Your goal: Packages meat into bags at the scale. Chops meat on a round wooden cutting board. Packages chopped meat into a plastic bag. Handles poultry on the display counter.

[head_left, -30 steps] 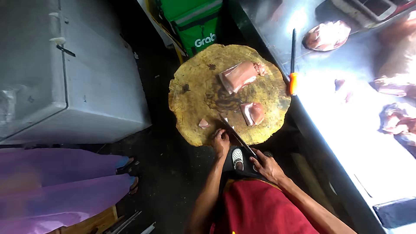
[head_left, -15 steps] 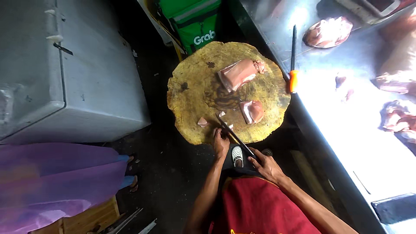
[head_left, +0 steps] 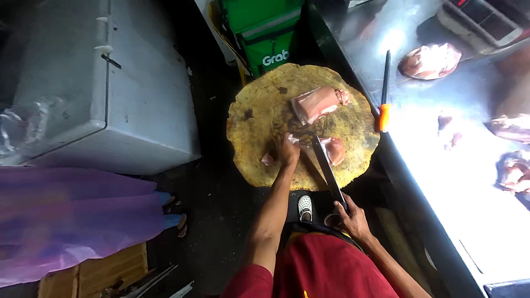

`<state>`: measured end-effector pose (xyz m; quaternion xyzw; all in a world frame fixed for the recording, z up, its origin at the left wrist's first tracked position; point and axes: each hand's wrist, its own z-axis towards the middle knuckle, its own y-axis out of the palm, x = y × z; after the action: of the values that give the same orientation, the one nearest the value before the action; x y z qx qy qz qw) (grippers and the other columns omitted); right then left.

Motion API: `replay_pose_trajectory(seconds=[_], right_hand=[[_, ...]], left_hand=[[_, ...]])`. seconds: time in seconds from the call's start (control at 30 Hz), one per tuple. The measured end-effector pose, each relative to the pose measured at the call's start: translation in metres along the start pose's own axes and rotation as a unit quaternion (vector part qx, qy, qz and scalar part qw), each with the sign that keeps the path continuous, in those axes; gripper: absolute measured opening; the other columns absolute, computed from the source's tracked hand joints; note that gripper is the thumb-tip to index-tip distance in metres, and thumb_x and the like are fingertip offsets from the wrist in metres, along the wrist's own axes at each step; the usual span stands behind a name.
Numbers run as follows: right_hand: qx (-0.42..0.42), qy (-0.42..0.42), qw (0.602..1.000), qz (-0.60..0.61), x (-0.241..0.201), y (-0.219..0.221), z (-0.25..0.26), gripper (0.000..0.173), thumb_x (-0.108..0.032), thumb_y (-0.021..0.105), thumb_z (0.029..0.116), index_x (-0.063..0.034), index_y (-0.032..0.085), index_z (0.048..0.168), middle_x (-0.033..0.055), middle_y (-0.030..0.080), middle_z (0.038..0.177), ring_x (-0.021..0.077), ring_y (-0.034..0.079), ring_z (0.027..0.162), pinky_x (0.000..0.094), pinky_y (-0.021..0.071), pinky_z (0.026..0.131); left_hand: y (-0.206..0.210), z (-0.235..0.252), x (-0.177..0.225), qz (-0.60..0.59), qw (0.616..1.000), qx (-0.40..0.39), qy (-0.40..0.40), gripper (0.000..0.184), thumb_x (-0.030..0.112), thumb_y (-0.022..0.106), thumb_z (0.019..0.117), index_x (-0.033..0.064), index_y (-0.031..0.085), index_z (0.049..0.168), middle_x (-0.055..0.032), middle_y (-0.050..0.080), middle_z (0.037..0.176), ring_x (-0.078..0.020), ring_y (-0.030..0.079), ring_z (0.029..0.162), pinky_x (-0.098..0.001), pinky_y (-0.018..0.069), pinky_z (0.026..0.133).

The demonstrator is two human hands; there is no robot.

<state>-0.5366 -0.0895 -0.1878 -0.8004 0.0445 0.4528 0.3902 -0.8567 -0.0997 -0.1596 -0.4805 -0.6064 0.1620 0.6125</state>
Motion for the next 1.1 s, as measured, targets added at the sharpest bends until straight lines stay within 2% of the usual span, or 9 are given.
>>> replay_pose_trajectory(seconds=[0.13,0.27,0.4,0.53,0.67,0.8,0.93,1.03,1.1], right_hand=[[0.007,-0.003,1.0,0.001,0.002,0.003,0.0,0.055,-0.047,0.051,0.1036,-0.0132,0.057,0.146,0.0134,0.075,0.091,0.0267,0.073,0.077,0.0523,0.0583,0.071],[0.01,-0.005,1.0,0.006,0.008,0.006,0.0,0.053,-0.046,0.051,0.1037,-0.0135,0.057,0.145,0.0137,0.075,0.092,0.0267,0.074,0.079,0.0517,0.0584,0.073],[0.015,-0.017,1.0,0.011,0.011,0.009,0.0,0.053,-0.044,0.052,0.1035,-0.0113,0.058,0.144,0.0136,0.075,0.089,0.027,0.073,0.077,0.0516,0.0582,0.071],[-0.008,-0.012,1.0,0.006,0.007,0.002,0.0,0.053,-0.046,0.053,0.1034,-0.015,0.057,0.147,0.0135,0.075,0.09,0.0277,0.072,0.076,0.0522,0.0577,0.072],[-0.042,-0.042,0.998,-0.002,-0.012,-0.015,-0.003,0.054,-0.05,0.052,0.1031,-0.0205,0.057,0.147,0.0106,0.076,0.097,0.0258,0.073,0.081,0.0519,0.0581,0.074],[-0.037,-0.148,0.988,0.031,-0.059,-0.031,-0.015,0.055,-0.049,0.051,0.1041,-0.0131,0.059,0.144,0.006,0.075,0.097,0.0137,0.071,0.077,0.0392,0.0604,0.071],[-0.004,-0.24,0.968,0.066,-0.077,-0.02,-0.023,0.051,-0.043,0.053,0.1053,-0.0057,0.061,0.14,0.0079,0.075,0.103,0.0098,0.072,0.084,0.0329,0.0617,0.076],[-0.093,-0.131,0.986,-0.052,-0.058,0.0,-0.015,0.052,-0.047,0.049,0.105,-0.0159,0.057,0.146,0.0091,0.074,0.09,0.0235,0.072,0.076,0.0469,0.0602,0.072],[-0.204,-0.015,0.971,-0.12,-0.055,0.006,0.0,0.053,-0.053,0.045,0.1051,-0.0256,0.05,0.15,0.0129,0.074,0.094,0.0334,0.073,0.086,0.057,0.0571,0.081]], left_hand=[[-0.045,0.01,-0.004,-0.014,0.998,-0.056,0.028,0.038,0.032,0.071,0.0966,0.0093,0.068,0.127,-0.014,0.067,0.128,-0.0297,0.064,0.12,-0.0535,0.0506,0.103],[-0.074,-0.006,-0.06,0.021,0.998,-0.057,-0.031,0.036,0.028,0.061,0.1016,0.0097,0.065,0.133,-0.0173,0.067,0.128,-0.033,0.07,0.108,-0.0561,0.0588,0.091],[-0.075,-0.031,-0.089,0.071,0.994,-0.04,-0.068,0.034,0.03,0.074,0.0932,0.003,0.071,0.114,-0.0211,0.062,0.13,-0.0374,0.06,0.122,-0.0569,0.0476,0.105],[-0.056,-0.057,-0.078,-0.048,0.994,-0.078,-0.057,0.028,0.02,0.07,0.0954,0.0019,0.065,0.116,-0.0162,0.071,0.104,-0.0277,0.07,0.097,-0.0496,0.0561,0.089],[-0.032,-0.082,-0.066,-0.196,0.969,-0.146,-0.043,0.029,0.016,0.073,0.0949,-0.0019,0.065,0.116,-0.0147,0.072,0.103,-0.0211,0.072,0.089,-0.0399,0.0609,0.084],[-0.008,-0.097,-0.073,-0.075,0.997,-0.037,0.006,0.028,0.024,0.074,0.0941,0.0059,0.074,0.115,-0.0146,0.067,0.124,-0.026,0.065,0.114,-0.0452,0.0526,0.102],[0.0,-0.109,-0.084,-0.118,0.989,0.089,0.029,0.026,0.02,0.069,0.0939,0.0031,0.074,0.113,-0.0182,0.067,0.121,-0.0283,0.066,0.108,-0.0443,0.0549,0.095],[-0.008,-0.12,-0.079,-0.103,0.992,0.055,-0.046,0.028,0.017,0.065,0.0987,0.0001,0.066,0.121,-0.0165,0.07,0.113,-0.0241,0.069,0.099,-0.0411,0.0578,0.09],[-0.004,-0.123,-0.074,-0.113,0.99,0.039,-0.068,0.029,0.015,0.065,0.0984,-0.001,0.066,0.122,-0.0168,0.072,0.113,-0.024,0.071,0.1,-0.0425,0.058,0.092]])
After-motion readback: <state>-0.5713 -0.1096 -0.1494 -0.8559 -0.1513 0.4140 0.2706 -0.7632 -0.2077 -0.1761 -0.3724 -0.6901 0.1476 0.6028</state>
